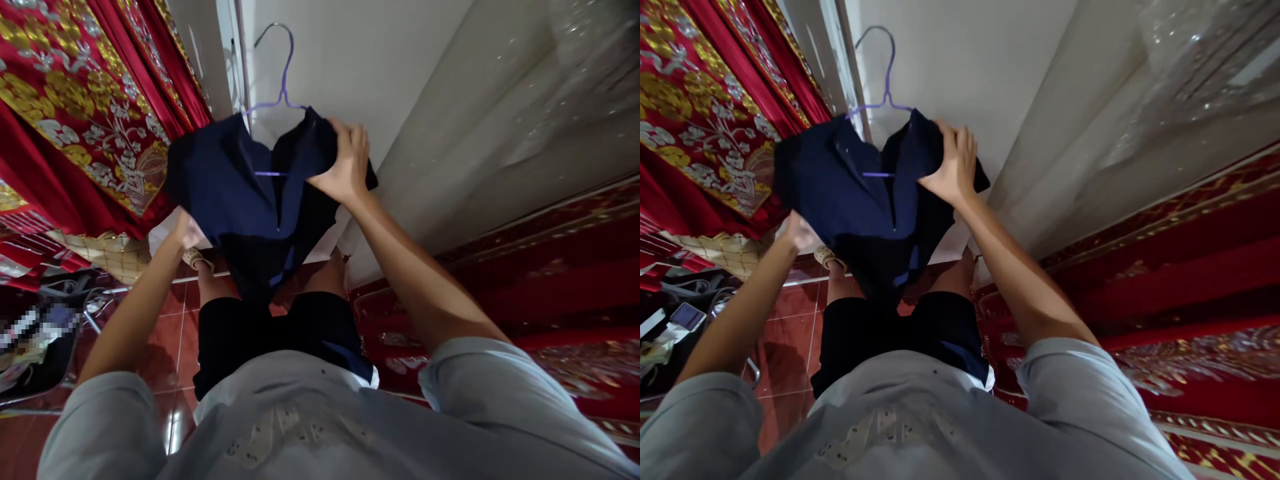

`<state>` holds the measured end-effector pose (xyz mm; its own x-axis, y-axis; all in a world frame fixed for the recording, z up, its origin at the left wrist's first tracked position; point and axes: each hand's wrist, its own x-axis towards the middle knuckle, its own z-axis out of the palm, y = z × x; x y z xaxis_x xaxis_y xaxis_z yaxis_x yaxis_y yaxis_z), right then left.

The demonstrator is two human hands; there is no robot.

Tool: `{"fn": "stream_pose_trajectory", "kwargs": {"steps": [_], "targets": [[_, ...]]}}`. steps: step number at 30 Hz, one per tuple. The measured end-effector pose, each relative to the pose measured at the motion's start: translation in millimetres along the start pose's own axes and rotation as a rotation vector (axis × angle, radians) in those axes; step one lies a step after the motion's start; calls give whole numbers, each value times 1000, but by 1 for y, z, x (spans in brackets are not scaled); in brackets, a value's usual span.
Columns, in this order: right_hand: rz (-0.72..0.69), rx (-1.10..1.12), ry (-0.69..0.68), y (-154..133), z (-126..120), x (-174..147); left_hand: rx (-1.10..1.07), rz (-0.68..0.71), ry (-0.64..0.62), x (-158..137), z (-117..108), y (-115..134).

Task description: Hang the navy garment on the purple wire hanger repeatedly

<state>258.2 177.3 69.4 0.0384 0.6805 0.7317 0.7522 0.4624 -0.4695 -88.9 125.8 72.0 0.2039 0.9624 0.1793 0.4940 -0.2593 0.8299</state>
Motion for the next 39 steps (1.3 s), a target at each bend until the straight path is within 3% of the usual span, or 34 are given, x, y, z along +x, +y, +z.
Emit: {"fn": "stream_pose_trajectory", "kwargs": {"steps": [3, 7, 10, 13, 16, 18, 21, 22, 25, 27, 29, 31, 35, 37, 39], "targets": [[86, -92, 19, -13, -7, 34, -195, -24, 14, -4, 3, -28], [-50, -12, -92, -48, -7, 58, -221, 86, 265, 7, 23, -41], [-83, 46, -188, -65, -15, 49, -192, 120, 421, 7, 34, -41], [-111, 126, -272, -60, -35, 28, -216, 72, 504, -8, 42, -40], [-97, 329, -225, -47, -38, 8, -229, 14, 533, -30, 56, -37], [30, 440, -116, -43, -15, -8, -236, -44, 498, -42, 71, -33], [335, 525, -20, -50, 49, -44, -278, -122, 422, -52, 96, -24], [424, 541, -41, -56, 73, -59, -313, -140, 423, -53, 104, -21], [650, 618, -369, -73, 126, -103, -525, -187, 553, -56, 116, -16], [718, 652, -417, -81, 137, -128, -699, -202, 663, -60, 116, -16], [750, 664, -397, -83, 133, -146, -747, -148, 739, -65, 110, -20], [768, 664, -390, -80, 119, -156, -587, -19, 831, -70, 104, -27], [737, 616, -324, -70, 90, -155, -42, 167, 1101, -79, 106, -38], [672, 615, -281, -71, 78, -149, 75, 200, 1026, -80, 117, -38], [606, 644, -254, -76, 70, -146, 108, 225, 840, -80, 131, -35]]}}
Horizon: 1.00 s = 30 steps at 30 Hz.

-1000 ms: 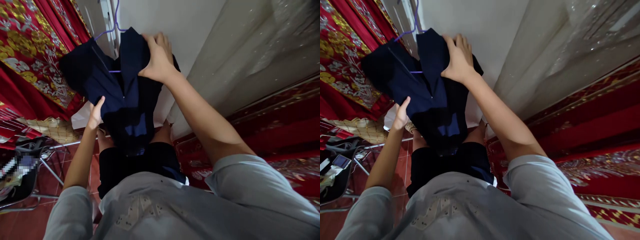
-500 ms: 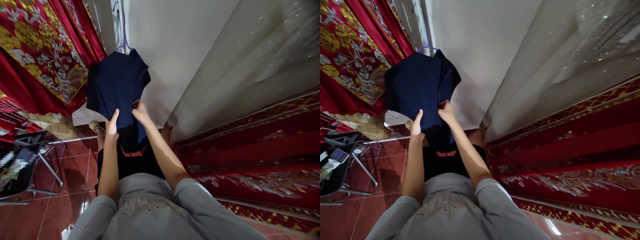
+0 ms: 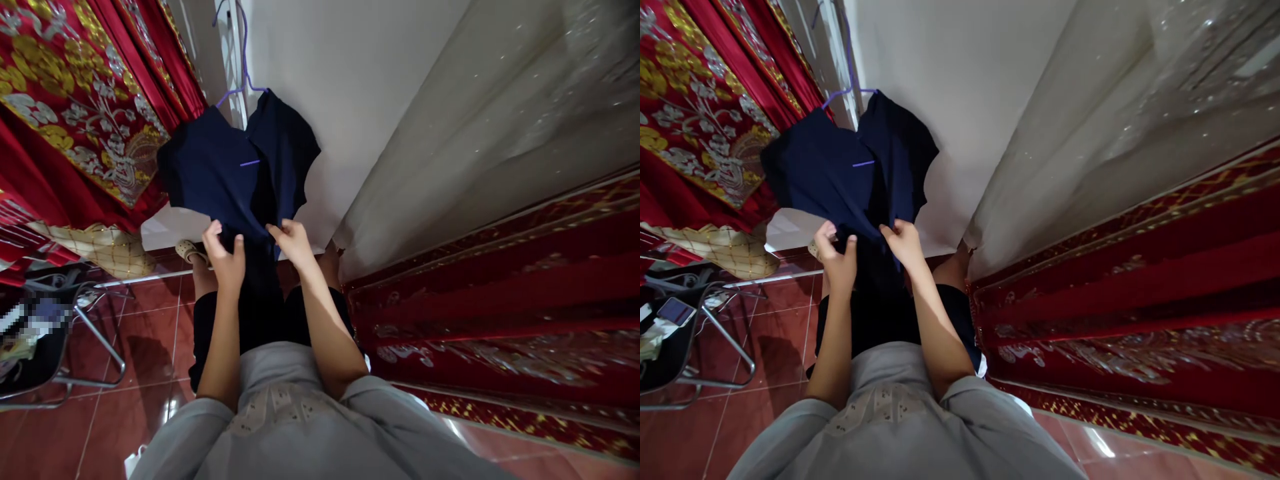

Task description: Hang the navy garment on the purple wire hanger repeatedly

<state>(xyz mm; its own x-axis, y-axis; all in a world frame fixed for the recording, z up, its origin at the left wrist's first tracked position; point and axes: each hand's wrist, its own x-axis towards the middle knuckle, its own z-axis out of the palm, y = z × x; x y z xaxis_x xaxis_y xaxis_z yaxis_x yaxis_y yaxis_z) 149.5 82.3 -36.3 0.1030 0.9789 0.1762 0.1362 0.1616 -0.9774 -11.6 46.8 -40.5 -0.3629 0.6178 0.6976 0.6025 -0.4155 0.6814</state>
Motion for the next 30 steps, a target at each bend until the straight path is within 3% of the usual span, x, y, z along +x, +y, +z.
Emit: {"fn": "stream_pose_trajectory", "kwargs": {"steps": [4, 7, 10, 15, 17, 23, 30], "targets": [[-40, 8, -54, -13, 2, -15, -107, 29, -368, -15, 14, 14], [-52, 37, -48, -17, 2, -23, -248, 9, -531, -18, 16, 21], [-69, 142, -84, -18, -1, -24, -288, 14, -511, -18, 17, 22], [-73, 211, -116, -15, -5, -21, -227, -19, -341, -17, 24, 22], [-113, 167, -72, -13, -6, -21, -230, -21, -324, -17, 25, 23], [-405, 0, 109, 1, 8, -27, -267, -77, -270, -15, 20, 28], [-472, 44, 255, 17, 23, -30, -258, -83, -350, -19, 21, 24]]}}
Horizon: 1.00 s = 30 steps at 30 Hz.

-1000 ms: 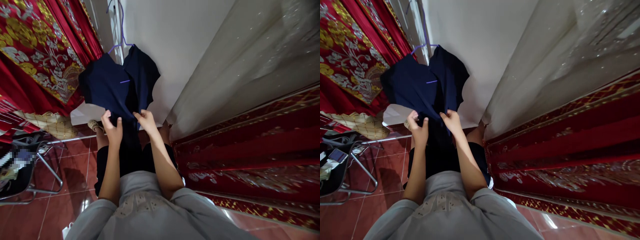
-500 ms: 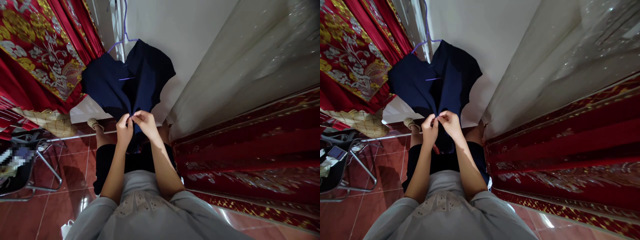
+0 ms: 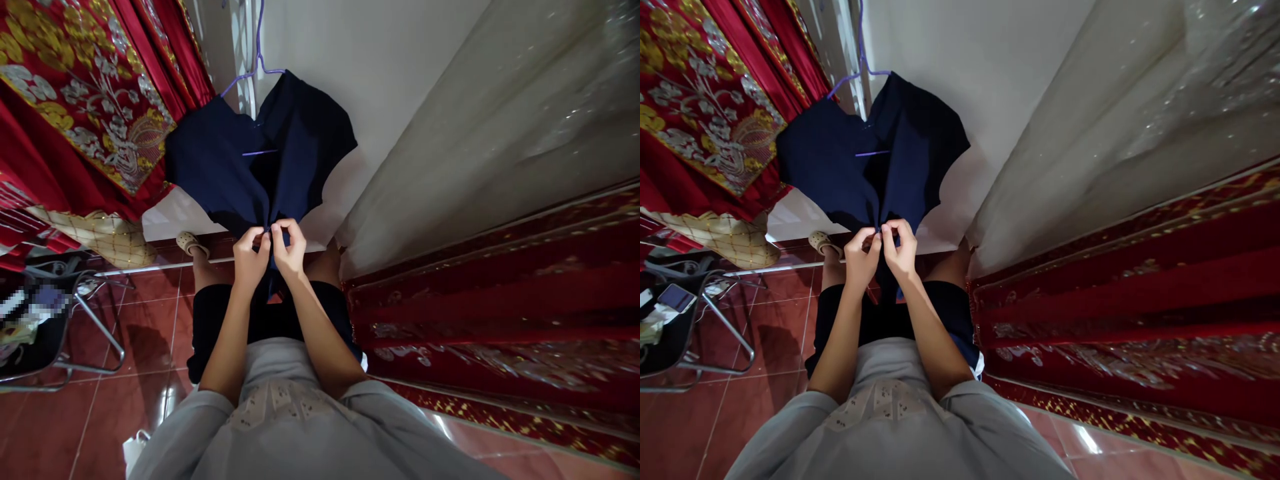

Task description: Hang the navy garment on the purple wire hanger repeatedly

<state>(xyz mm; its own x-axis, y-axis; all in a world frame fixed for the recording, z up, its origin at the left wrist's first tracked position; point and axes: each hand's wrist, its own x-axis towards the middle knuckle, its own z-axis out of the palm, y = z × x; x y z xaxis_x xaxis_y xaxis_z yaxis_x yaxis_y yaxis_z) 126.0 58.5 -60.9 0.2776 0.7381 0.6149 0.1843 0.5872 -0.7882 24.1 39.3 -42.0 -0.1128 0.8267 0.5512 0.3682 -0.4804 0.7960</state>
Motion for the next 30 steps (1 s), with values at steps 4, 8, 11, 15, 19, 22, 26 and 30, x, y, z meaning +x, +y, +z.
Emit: {"fn": "stream_pose_trajectory", "kwargs": {"steps": [4, 8, 11, 15, 19, 22, 26, 30], "targets": [[31, 78, -87, -5, -4, 3, -21, -11, 4, 1, -1, 0], [73, 36, -147, -8, -8, 5, -11, 16, -47, 2, -7, 0], [107, 9, -141, -9, -9, 6, 33, 33, -87, 2, -9, -1], [141, 15, -135, -10, -8, 6, 41, 37, -63, 3, -8, 1], [146, 25, -142, -9, -8, 3, 26, 57, -83, 4, -10, 5], [122, 61, -141, -9, -9, 1, 31, 55, -90, 3, -12, 5], [64, 46, -201, -11, -10, 13, 76, 61, -62, 5, -12, 2], [-47, -5, -434, -16, -9, 52, 113, 69, 11, 10, -17, -4]]}}
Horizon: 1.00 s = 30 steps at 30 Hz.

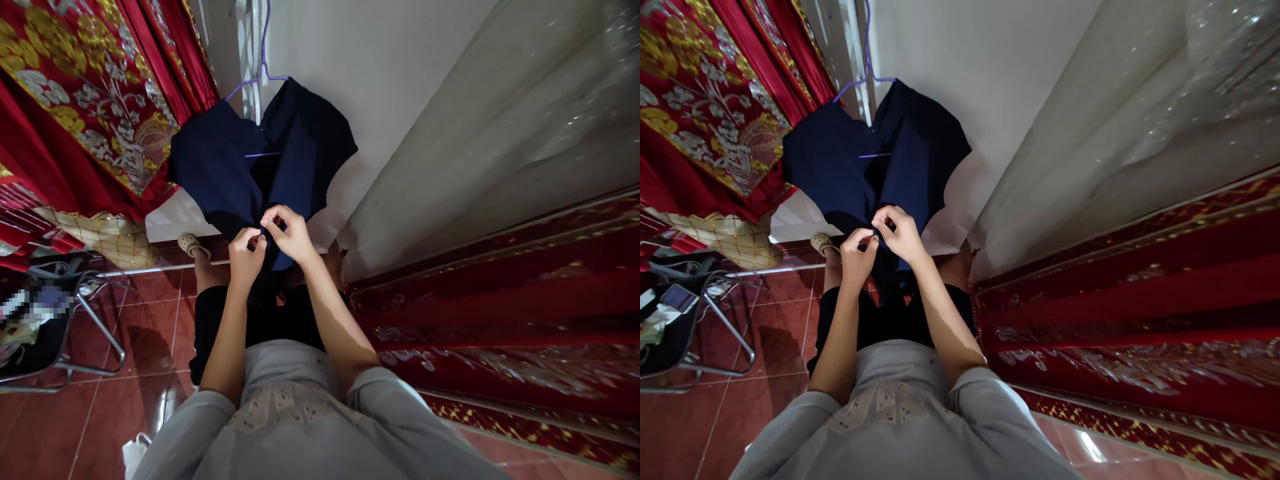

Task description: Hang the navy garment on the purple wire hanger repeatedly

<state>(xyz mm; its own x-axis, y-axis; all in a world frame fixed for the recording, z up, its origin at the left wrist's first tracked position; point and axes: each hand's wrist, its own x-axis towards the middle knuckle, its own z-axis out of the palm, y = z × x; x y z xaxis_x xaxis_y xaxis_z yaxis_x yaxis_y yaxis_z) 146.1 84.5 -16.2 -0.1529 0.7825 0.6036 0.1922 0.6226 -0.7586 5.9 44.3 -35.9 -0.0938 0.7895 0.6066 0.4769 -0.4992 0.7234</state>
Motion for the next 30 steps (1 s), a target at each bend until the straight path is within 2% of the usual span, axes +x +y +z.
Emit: {"fn": "stream_pose_trajectory", "kwargs": {"steps": [4, 7, 10, 13, 18, 21, 23, 26, 28, 30], "targets": [[-32, -105, -275, -2, -9, 27, 43, -17, 37, 0, -6, -7], [-17, -166, -332, 1, -9, 22, 50, -57, 32, -4, -5, -11], [-27, -202, -271, 6, -10, 12, 40, -85, 4, -6, -1, -11], [-81, -246, -189, 6, -19, 25, 18, -72, -21, -4, 3, -10], [-244, -309, -2, -10, -49, 109, 25, -75, -59, -6, 11, -10], [-330, -383, 115, -21, -63, 151, 102, -65, -166, -9, 19, -18], [-363, -419, 159, -23, -66, 160, 177, -66, -272, -4, 21, -27], [-369, -417, 156, -18, -63, 151, 203, -36, -373, 23, 11, -34], [-347, -386, 136, -10, -60, 140, 140, 59, -321, 54, -1, -30], [-318, -341, 114, -4, -58, 132, 55, 176, -209, 91, -10, -16]]}}
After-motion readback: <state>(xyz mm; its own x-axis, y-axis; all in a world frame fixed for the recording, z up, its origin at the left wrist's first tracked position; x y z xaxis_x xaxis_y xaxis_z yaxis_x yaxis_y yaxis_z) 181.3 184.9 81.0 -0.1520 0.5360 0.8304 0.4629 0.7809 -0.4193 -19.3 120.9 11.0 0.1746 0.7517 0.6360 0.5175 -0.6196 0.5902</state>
